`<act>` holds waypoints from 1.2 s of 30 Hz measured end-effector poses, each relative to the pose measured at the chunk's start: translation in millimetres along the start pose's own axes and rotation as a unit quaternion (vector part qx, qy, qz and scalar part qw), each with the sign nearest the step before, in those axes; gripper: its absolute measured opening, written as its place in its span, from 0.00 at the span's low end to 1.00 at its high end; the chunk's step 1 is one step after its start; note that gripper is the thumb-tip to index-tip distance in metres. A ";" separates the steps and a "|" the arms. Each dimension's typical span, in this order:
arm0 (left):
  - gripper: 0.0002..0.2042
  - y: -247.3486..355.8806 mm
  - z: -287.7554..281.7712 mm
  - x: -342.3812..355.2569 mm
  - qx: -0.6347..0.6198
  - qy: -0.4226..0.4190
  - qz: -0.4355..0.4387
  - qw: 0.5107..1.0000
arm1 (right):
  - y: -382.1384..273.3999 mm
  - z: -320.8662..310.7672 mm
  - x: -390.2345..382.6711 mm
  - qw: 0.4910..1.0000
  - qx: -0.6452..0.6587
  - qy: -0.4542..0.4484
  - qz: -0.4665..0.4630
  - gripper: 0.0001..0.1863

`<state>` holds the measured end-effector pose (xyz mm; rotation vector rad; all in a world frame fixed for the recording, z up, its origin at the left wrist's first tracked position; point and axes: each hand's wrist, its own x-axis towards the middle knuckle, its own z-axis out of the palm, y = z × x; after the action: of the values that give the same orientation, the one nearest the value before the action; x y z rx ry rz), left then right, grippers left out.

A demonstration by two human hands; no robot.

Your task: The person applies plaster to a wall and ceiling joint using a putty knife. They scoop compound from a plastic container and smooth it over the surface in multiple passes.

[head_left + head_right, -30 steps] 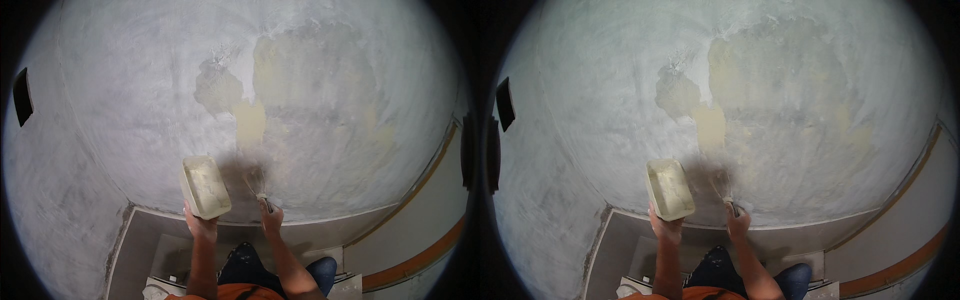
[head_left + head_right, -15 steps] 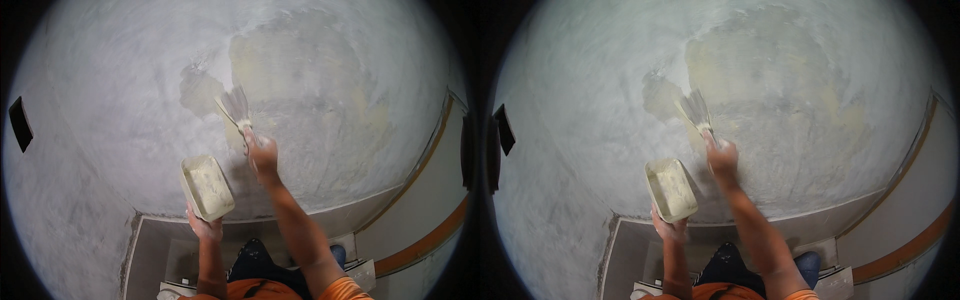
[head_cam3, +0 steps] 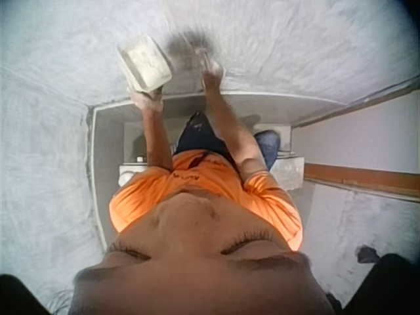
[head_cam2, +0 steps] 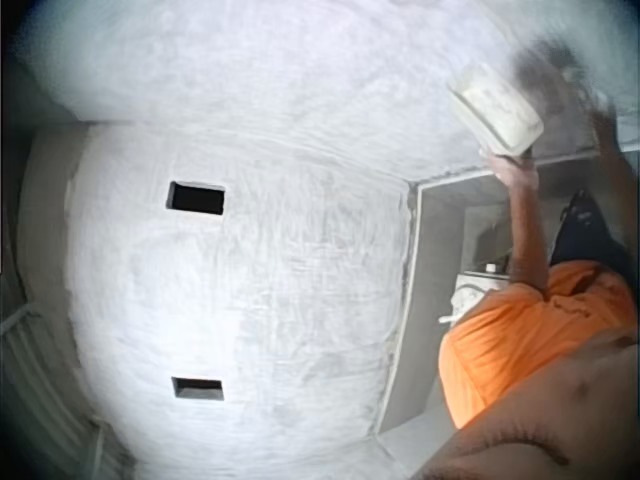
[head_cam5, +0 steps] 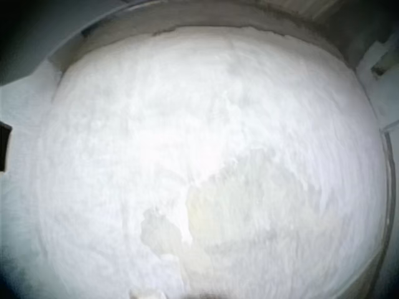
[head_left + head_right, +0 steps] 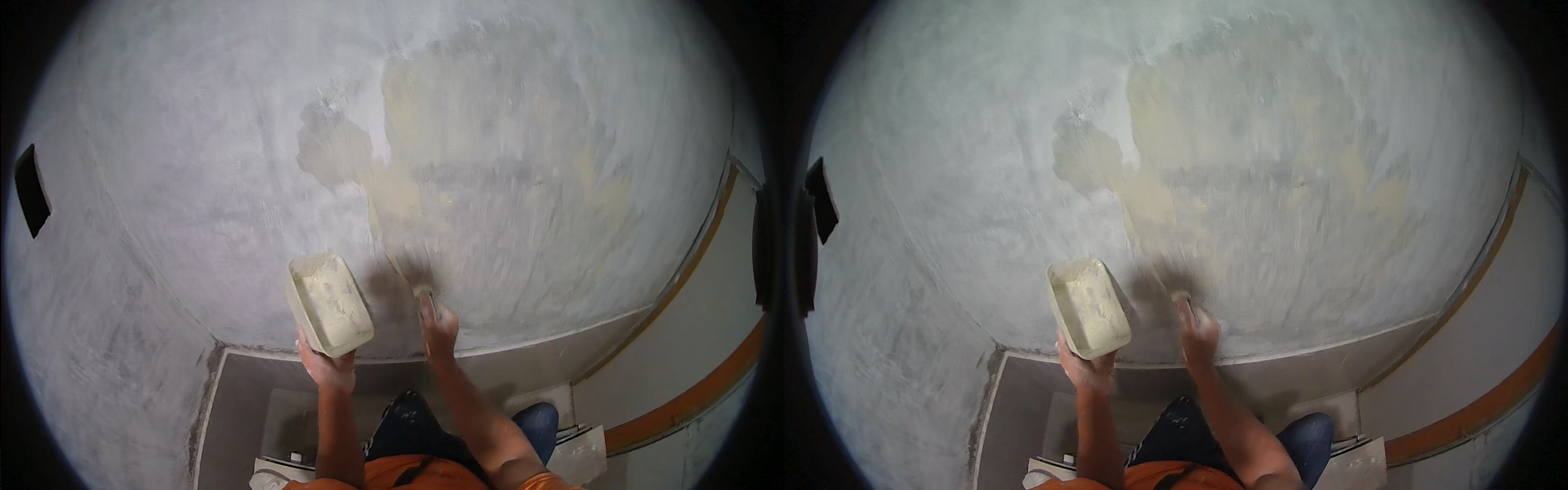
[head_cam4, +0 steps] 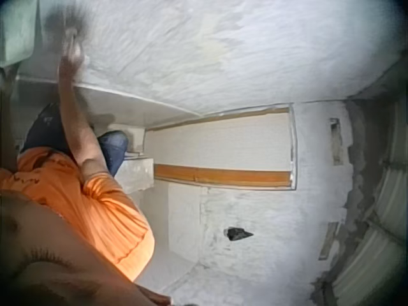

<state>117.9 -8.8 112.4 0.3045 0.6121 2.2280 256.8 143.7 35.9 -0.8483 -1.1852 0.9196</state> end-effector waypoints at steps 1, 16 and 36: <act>0.26 -0.7 0.2 -1.0 -0.016 -0.008 -0.005 1.000 | -17.3 14.3 12.8 1.000 -0.004 -0.011 -0.029 0.20; 0.28 -4.6 -21.5 13.1 -0.020 0.016 0.020 0.999 | 16.9 -17.0 -46.7 0.976 -0.205 -0.011 0.068 0.23; 0.27 -11.3 -18.0 12.9 -0.037 -0.005 0.007 0.999 | 86.5 -61.4 -59.4 0.989 -0.051 -0.016 0.141 0.13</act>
<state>109.4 1.4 91.4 0.2831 0.5220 2.2542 297.7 119.3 -76.0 -1.1073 -1.1648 1.1114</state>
